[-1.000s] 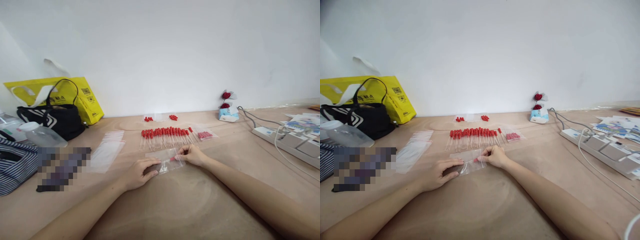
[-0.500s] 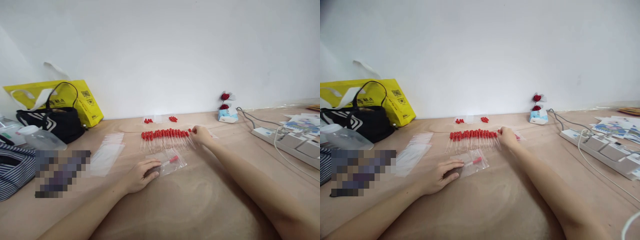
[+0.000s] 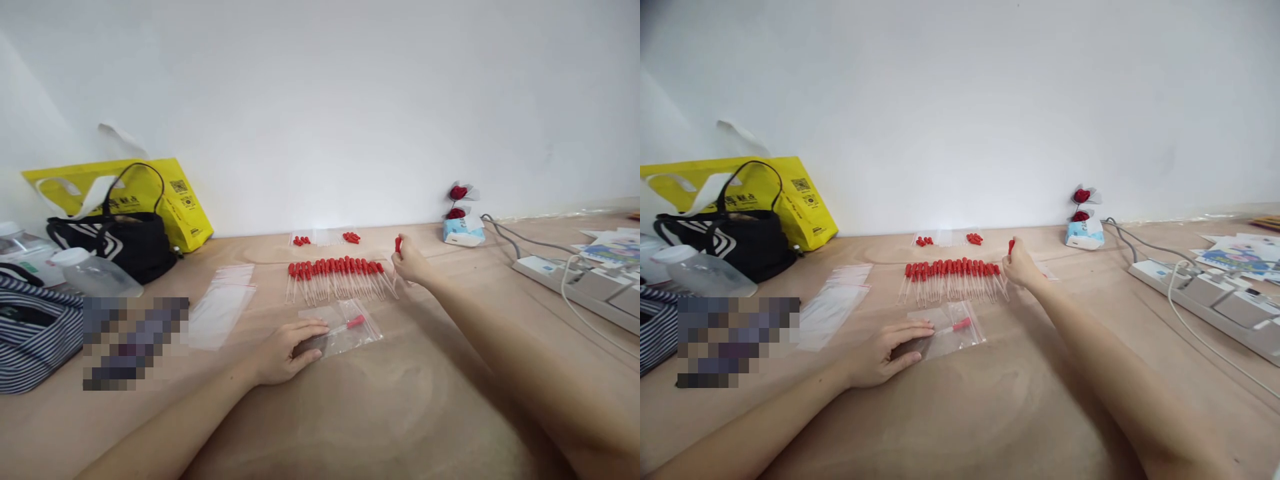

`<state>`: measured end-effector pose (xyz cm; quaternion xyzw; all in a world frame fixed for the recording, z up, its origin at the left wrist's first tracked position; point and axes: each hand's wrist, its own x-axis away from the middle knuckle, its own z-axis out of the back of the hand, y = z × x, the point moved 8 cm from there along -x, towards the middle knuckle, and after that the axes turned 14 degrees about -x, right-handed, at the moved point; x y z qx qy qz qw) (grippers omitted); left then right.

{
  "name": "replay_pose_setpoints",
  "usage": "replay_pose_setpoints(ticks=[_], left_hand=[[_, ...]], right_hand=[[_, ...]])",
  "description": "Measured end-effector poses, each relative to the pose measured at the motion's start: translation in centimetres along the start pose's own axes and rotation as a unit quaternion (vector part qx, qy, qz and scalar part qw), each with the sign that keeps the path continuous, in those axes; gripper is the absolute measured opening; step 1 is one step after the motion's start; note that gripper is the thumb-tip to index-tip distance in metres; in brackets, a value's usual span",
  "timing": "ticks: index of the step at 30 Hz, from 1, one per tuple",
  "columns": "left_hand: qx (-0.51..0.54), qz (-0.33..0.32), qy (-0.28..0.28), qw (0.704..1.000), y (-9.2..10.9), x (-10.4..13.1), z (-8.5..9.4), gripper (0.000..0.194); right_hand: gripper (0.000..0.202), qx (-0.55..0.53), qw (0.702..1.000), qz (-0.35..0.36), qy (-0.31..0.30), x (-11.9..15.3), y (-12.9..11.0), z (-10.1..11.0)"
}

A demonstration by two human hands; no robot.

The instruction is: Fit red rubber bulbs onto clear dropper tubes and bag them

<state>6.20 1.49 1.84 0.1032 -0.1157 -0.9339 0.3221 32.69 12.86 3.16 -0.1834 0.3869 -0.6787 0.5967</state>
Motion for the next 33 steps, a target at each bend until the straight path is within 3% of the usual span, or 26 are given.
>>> replay_pose_setpoints(ticks=[2, 5, 9, 14, 17, 21, 25, 27, 29, 33], left_hand=[[0.002, -0.008, -0.006, 1.0, 0.3, 0.0, 0.0, 0.036], [0.001, -0.02, -0.009, 1.0, 0.5, -0.1, -0.2, 0.037], [-0.009, -0.025, -0.008, 1.0, 0.3, 0.0, -0.3, 0.037], [-0.007, -0.019, -0.012, 1.0, 0.1, 0.0, -0.4, 0.038], [0.0, -0.019, -0.012, 1.0, 0.1, 0.0, -0.4, 0.038], [-0.001, -0.013, -0.007, 1.0, 0.3, -0.1, -0.2, 0.041], [-0.018, -0.01, -0.01, 1.0, 0.4, -0.1, -0.1, 0.044], [-0.025, -0.006, -0.013, 1.0, 0.3, -0.1, -0.2, 0.045], [-0.03, -0.003, -0.013, 0.999, 0.3, -0.1, -0.2, 0.046], [-0.034, -0.006, -0.013, 0.999, 0.4, -0.1, -0.2, 0.046]], right_hand=[[0.053, -0.153, 0.987, 0.032, -0.024, 2.0, -0.4, 0.1], [0.057, -0.313, 0.949, 0.016, -0.047, 5.6, 0.0, -1.0], [0.055, -0.374, 0.926, -0.015, -0.048, 8.3, 0.6, -2.8], [0.052, -0.439, 0.898, -0.034, -0.001, 8.2, 0.6, -2.8], [0.052, -0.484, 0.874, -0.046, -0.002, 8.3, 0.3, -3.0], [0.044, -0.528, 0.846, -0.071, -0.028, 9.2, 0.0, -4.1], [0.037, -0.562, 0.815, -0.089, -0.109, 10.2, -0.7, -5.6], [0.034, -0.535, 0.828, -0.069, -0.15, 10.5, -1.2, -5.9], [0.031, -0.476, 0.86, -0.031, -0.181, 10.7, -1.6, -5.9], [0.025, -0.336, 0.915, 0.089, -0.208, 10.8, -3.0, -5.4]])
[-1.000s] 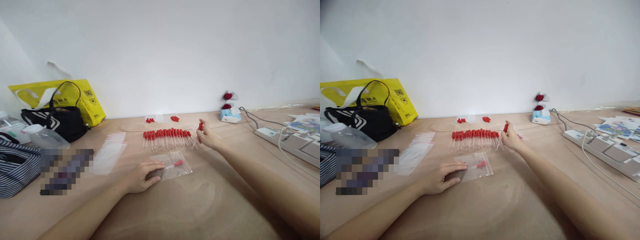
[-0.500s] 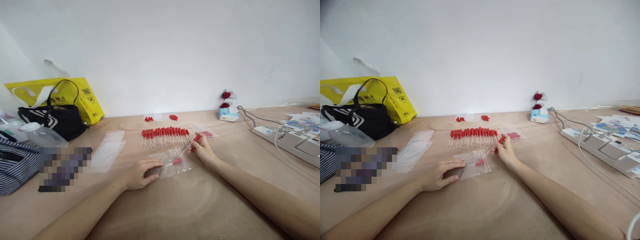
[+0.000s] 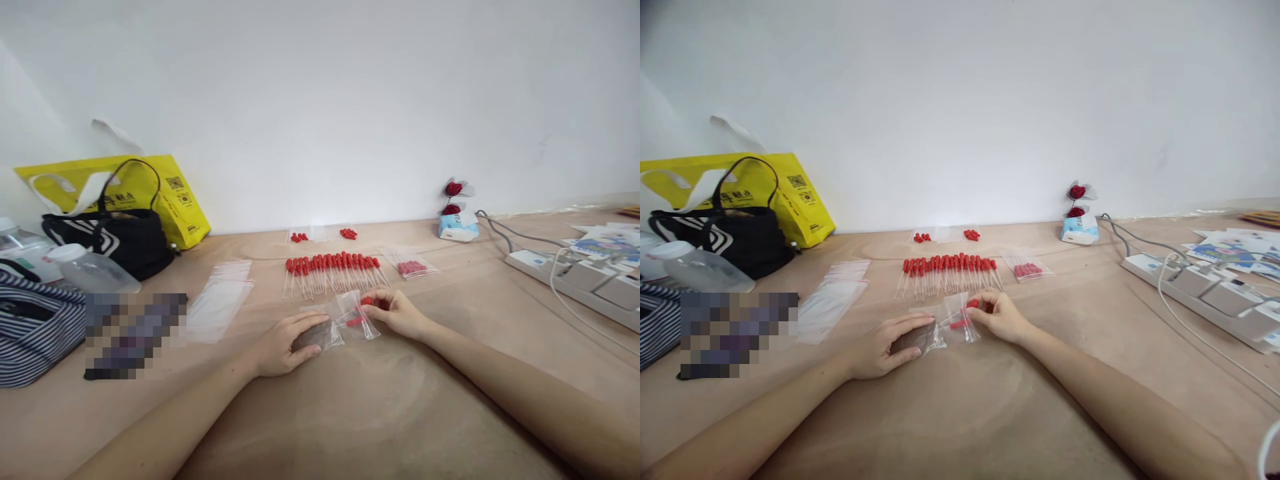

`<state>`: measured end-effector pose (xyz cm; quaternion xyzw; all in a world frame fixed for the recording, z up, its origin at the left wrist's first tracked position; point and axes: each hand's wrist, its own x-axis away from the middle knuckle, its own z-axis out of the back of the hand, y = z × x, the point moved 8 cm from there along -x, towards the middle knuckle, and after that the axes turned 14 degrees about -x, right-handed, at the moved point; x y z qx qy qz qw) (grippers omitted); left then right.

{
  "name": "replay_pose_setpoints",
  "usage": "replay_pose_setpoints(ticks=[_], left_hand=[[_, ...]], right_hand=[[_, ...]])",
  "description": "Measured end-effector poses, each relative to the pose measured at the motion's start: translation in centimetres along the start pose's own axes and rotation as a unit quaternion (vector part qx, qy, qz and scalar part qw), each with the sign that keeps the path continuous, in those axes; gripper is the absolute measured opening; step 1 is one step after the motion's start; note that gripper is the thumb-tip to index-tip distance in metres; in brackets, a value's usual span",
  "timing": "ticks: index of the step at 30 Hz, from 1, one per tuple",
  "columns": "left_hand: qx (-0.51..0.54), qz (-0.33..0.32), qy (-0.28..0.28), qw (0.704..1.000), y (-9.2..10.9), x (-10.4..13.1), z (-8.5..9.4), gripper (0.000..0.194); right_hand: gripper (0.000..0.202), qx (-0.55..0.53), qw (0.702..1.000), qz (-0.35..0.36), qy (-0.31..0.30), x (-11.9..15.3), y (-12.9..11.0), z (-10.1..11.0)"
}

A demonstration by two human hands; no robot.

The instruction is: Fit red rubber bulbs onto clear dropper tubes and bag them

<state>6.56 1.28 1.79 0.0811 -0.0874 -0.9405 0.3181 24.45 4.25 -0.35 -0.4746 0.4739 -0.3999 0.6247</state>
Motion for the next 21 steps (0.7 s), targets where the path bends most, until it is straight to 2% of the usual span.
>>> replay_pose_setpoints(ticks=[3, 6, 11, 13, 16, 21], left_hand=[[-0.004, -0.002, 0.004, 1.0, 0.1, -0.1, 0.1, 0.045], [-0.003, 0.0, 0.007, 1.0, 0.0, -0.1, 0.1, 0.046], [-0.005, 0.001, 0.004, 1.0, 0.0, -0.1, 0.1, 0.045], [-0.008, 0.004, 0.001, 1.0, -0.1, 0.0, 0.1, 0.045], [-0.008, 0.004, -0.001, 1.0, -0.1, 0.0, 0.1, 0.045], [-0.005, 0.001, 0.0, 1.0, -0.2, -0.1, 0.0, 0.046]], right_hand=[[0.026, 0.068, 0.994, 0.054, -0.065, 0.0, -1.0, -1.1], [0.029, 0.051, 0.989, 0.063, -0.125, 0.0, -1.3, -2.2], [0.035, -0.129, 0.971, -0.074, -0.185, -0.4, 0.1, -3.3], [0.033, -0.177, 0.965, -0.108, -0.16, -0.9, 0.7, -3.0], [0.028, -0.205, 0.966, -0.136, -0.083, -1.6, 1.7, -1.7], [0.023, -0.15, 0.981, -0.123, -0.021, -1.8, 2.6, -0.4]])
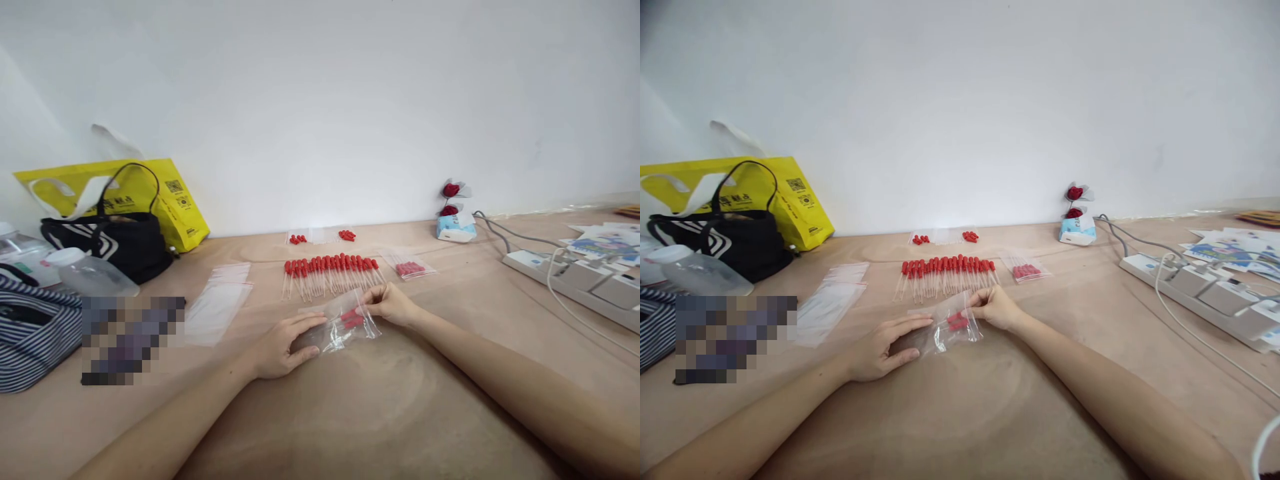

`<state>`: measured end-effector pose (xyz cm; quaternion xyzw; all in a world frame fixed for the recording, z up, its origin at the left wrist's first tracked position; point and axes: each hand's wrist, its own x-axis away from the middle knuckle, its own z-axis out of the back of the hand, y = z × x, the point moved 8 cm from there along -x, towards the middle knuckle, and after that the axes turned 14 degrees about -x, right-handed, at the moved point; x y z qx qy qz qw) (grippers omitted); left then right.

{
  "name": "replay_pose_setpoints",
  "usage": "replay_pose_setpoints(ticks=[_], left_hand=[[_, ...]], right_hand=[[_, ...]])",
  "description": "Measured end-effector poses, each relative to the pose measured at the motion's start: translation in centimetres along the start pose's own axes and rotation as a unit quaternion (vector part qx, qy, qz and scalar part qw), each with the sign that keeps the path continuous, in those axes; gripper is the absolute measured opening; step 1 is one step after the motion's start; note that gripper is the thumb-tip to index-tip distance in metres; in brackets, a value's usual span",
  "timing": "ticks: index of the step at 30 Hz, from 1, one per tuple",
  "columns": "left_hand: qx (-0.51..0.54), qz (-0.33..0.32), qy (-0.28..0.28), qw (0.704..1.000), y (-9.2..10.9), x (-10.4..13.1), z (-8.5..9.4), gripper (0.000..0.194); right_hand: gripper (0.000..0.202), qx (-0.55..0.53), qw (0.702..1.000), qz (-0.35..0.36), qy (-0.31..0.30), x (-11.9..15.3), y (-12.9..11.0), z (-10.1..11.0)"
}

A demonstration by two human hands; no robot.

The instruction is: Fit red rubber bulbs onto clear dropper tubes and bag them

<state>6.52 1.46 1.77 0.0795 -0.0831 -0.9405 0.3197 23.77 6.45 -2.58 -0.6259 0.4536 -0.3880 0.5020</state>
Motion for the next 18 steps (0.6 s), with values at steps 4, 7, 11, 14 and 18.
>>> replay_pose_setpoints(ticks=[4, 7, 11, 14, 18], left_hand=[[-0.002, 0.008, -0.005, 1.0, 0.0, -0.1, 0.0, 0.043], [-0.001, 0.016, -0.015, 1.0, -0.1, -0.2, -0.2, 0.042], [0.008, 0.015, -0.017, 1.0, -0.2, -0.2, -0.4, 0.04], [0.013, 0.013, -0.013, 1.0, -0.3, -0.1, -0.4, 0.04], [0.014, 0.016, -0.02, 1.0, -0.2, 0.0, -0.4, 0.041]], right_hand=[[0.018, 0.116, 0.992, 0.04, 0.013, 0.0, -1.1, 1.2], [0.015, 0.227, 0.967, 0.055, 0.105, -0.8, -3.1, 4.4], [0.014, 0.407, 0.878, -0.013, 0.25, -2.5, -5.1, 9.0], [0.014, 0.445, 0.854, -0.041, 0.267, -4.4, -5.5, 9.8], [0.016, 0.466, 0.841, -0.072, 0.266, -6.5, -5.2, 9.1]])
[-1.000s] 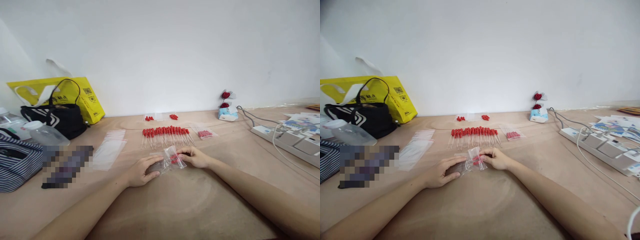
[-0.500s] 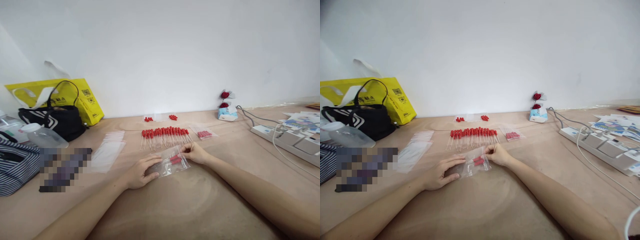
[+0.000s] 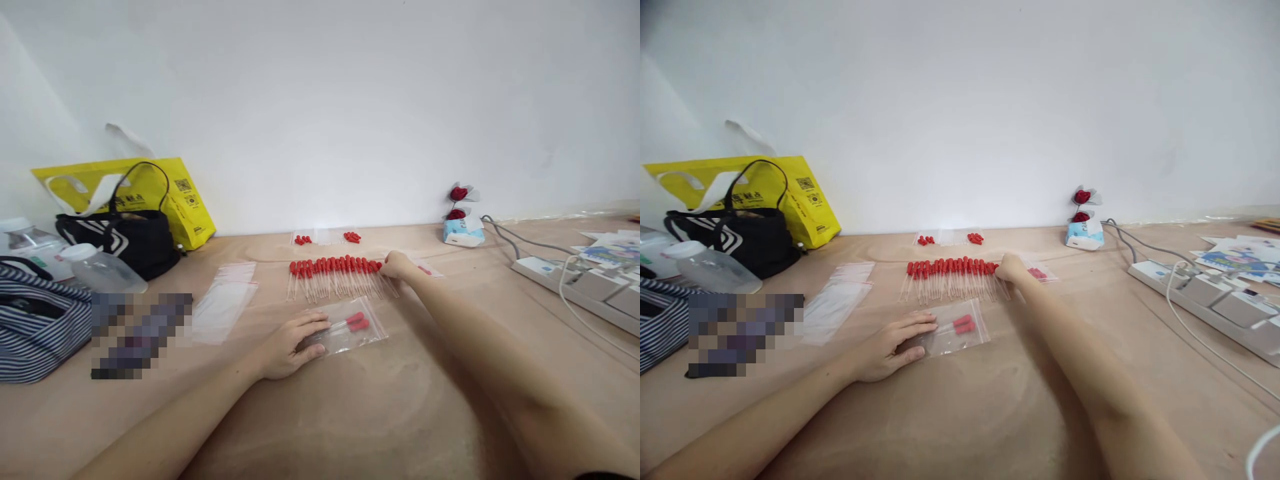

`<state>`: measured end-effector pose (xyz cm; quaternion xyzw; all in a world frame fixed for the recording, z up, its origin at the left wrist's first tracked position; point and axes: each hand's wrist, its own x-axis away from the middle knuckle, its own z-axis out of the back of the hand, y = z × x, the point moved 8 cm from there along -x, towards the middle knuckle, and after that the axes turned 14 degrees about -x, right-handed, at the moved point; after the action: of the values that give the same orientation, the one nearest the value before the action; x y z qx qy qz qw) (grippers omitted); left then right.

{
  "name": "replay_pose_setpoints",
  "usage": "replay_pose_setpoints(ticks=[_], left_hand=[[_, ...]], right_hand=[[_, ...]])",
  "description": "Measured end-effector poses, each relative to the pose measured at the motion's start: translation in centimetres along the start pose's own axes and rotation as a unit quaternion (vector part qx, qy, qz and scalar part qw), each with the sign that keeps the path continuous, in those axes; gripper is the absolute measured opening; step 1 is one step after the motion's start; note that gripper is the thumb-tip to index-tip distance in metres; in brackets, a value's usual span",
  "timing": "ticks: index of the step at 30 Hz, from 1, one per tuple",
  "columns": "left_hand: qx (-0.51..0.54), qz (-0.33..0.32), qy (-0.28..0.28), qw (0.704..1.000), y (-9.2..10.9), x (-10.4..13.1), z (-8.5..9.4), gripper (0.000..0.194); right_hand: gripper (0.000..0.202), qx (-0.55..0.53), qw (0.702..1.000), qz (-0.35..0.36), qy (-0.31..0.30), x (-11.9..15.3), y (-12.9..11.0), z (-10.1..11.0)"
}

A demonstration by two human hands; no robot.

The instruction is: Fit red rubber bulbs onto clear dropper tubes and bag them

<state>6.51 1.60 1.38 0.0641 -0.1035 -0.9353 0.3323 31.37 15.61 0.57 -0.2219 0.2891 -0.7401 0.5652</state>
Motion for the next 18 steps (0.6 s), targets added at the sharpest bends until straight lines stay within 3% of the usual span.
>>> replay_pose_setpoints(ticks=[3, 9, 13, 18], left_hand=[[0.001, 0.002, 0.002, 1.0, 0.1, 0.0, 0.1, 0.041], [0.005, -0.001, 0.011, 1.0, -0.1, 0.1, 0.0, 0.04], [-0.003, 0.0, 0.015, 1.0, -0.2, 0.1, 0.0, 0.04], [-0.005, -0.001, 0.02, 1.0, 0.2, 0.0, 0.4, 0.04]], right_hand=[[0.02, -0.008, 1.0, -0.006, -0.01, -0.3, -0.6, 0.0], [0.048, -0.106, 0.993, 0.048, 0.01, 1.7, -0.6, 3.0], [0.04, -0.363, 0.923, 0.113, 0.053, 5.6, 0.2, 3.2], [0.032, -0.469, 0.875, 0.1, 0.066, 8.8, 1.5, 0.7]])
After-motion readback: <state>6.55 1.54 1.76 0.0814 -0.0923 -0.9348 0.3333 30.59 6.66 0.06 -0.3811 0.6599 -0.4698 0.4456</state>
